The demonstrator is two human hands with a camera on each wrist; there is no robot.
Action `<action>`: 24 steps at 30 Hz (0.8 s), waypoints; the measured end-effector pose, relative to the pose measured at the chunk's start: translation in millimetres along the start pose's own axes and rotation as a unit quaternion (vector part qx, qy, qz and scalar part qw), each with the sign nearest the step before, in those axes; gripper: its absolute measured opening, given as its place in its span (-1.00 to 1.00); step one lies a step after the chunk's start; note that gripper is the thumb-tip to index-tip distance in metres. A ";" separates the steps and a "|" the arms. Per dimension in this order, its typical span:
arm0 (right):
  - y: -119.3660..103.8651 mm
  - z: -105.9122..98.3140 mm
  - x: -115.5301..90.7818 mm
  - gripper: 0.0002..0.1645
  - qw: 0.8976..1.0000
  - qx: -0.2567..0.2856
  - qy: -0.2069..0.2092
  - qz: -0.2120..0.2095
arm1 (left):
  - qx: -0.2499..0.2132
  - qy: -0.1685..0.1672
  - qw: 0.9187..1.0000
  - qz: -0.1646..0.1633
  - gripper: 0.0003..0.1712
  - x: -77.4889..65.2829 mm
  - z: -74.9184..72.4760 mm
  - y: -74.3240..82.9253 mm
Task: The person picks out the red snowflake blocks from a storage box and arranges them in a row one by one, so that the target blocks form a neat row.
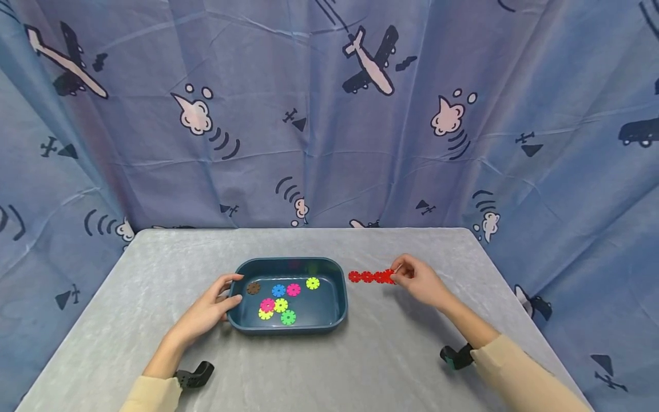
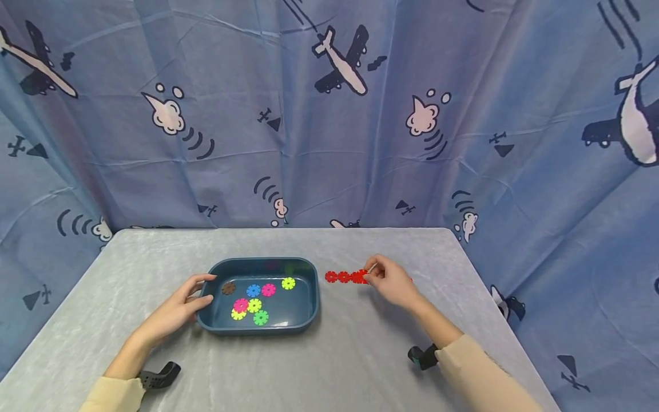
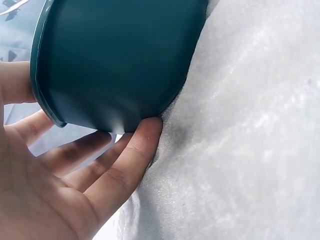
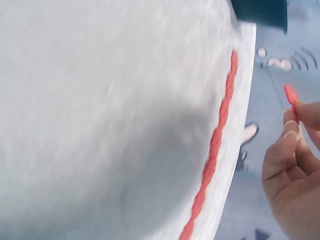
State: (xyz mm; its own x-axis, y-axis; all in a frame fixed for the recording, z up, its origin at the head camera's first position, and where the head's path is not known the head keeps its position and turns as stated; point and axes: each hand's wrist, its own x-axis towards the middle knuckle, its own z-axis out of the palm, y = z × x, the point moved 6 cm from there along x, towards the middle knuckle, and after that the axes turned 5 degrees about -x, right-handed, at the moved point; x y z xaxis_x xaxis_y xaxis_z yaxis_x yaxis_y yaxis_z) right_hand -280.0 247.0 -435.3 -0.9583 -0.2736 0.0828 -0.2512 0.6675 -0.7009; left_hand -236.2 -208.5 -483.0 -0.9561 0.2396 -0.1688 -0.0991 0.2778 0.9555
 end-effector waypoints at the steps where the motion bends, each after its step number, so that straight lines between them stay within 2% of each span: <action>1: 6.3 -3.3 -0.6 -0.84 1.000 -0.002 0.006 0.005 | 0.000 0.000 1.000 0.000 -0.37 -0.4 0.0 -0.1; 13: 74.6 -46.5 -16.2 -0.75 0.994 -0.002 0.062 0.086 | 0.013 0.000 1.000 0.003 -0.38 -1.1 -0.7 0.9; 19: 99.4 -61.2 -22.2 -0.75 0.992 -0.018 0.077 0.094 | 0.021 0.000 1.000 0.005 -0.38 -0.6 -0.8 1.1; 24: 114.7 -63.4 -24.9 -0.76 0.992 -0.034 0.068 0.106 | 0.024 0.002 1.000 0.007 -0.39 0.3 -1.2 1.3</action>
State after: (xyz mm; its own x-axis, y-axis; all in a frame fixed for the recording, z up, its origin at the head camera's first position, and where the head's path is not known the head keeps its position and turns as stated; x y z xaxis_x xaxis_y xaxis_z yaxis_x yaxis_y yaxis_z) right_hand -293.6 374.3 -472.9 -0.9989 -0.0302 0.0373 -0.0473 0.7468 -0.6633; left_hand -237.0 -209.1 -481.5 -0.9582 0.2411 -0.1542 -0.0717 0.3195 0.9449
